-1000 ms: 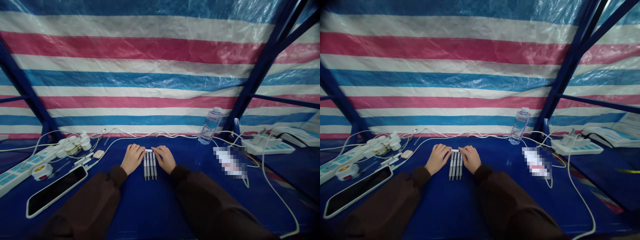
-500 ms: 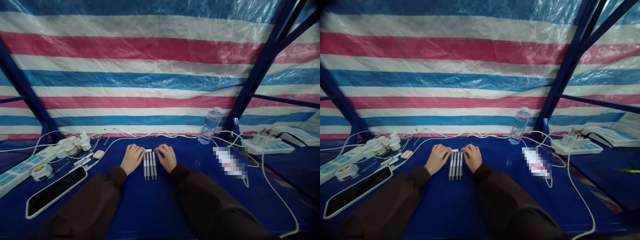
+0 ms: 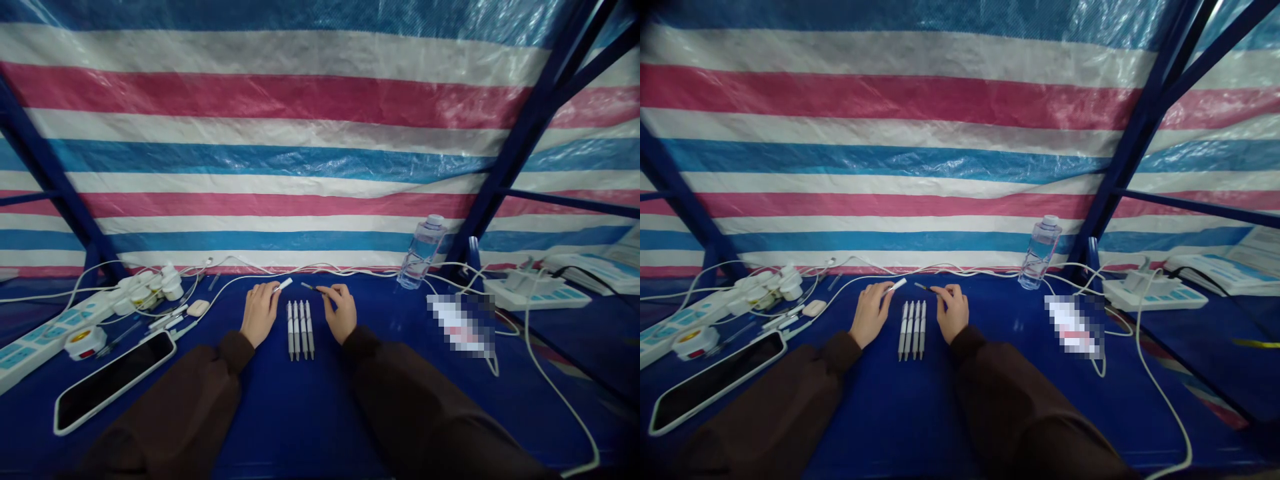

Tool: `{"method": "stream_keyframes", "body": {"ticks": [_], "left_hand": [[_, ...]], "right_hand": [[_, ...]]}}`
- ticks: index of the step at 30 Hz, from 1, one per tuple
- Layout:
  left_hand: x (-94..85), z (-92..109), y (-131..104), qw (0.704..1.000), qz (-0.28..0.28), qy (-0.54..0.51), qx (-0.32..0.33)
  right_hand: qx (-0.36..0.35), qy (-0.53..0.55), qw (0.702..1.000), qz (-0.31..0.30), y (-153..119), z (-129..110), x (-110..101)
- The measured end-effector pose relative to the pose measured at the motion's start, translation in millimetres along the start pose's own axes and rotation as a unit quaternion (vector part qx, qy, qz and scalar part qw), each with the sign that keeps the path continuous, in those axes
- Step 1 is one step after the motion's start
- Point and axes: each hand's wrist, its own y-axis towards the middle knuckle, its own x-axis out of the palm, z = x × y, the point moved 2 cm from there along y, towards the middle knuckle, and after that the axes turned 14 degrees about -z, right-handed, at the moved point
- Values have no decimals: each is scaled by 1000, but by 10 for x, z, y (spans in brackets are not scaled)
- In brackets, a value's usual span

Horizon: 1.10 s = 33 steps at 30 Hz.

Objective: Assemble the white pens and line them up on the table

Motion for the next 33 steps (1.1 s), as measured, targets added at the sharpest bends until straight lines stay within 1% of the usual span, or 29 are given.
{"method": "stream_keyframes", "body": {"ticks": [2, 4, 6, 8, 10, 11, 12, 14, 18, 26, 33], "left_hand": [[48, -90, 12, 994, 18, -97, -34], [116, -199, 27, 971, 27, -224, -84], [190, -298, 39, 930, 25, -343, -133], [252, -366, 45, 877, 16, -449, -170], [292, -396, 42, 824, 2, -529, -204], [301, -398, 38, 802, -4, -556, -218], [305, -393, 34, 785, -10, -576, -228], [303, -375, 26, 764, -18, -598, -240], [288, -345, 20, 748, -25, -614, -253], [277, -338, 20, 744, -18, -617, -257], [225, -281, 23, 743, -3, -616, -263]], "right_hand": [[27, 52, 998, 18, 4, 66, 33], [55, 114, 992, 28, 9, 140, 90], [94, 178, 979, 34, 12, 215, 159], [128, 238, 963, 26, 15, 274, 224], [154, 276, 948, 22, 17, 312, 264], [164, 288, 943, 21, 17, 323, 275], [173, 296, 939, 21, 17, 330, 279], [184, 303, 935, 21, 16, 335, 280], [192, 303, 933, 23, 10, 340, 279], [207, 298, 932, 17, 3, 364, 301], [199, 306, 931, -2, 2, 312, 262]]}}
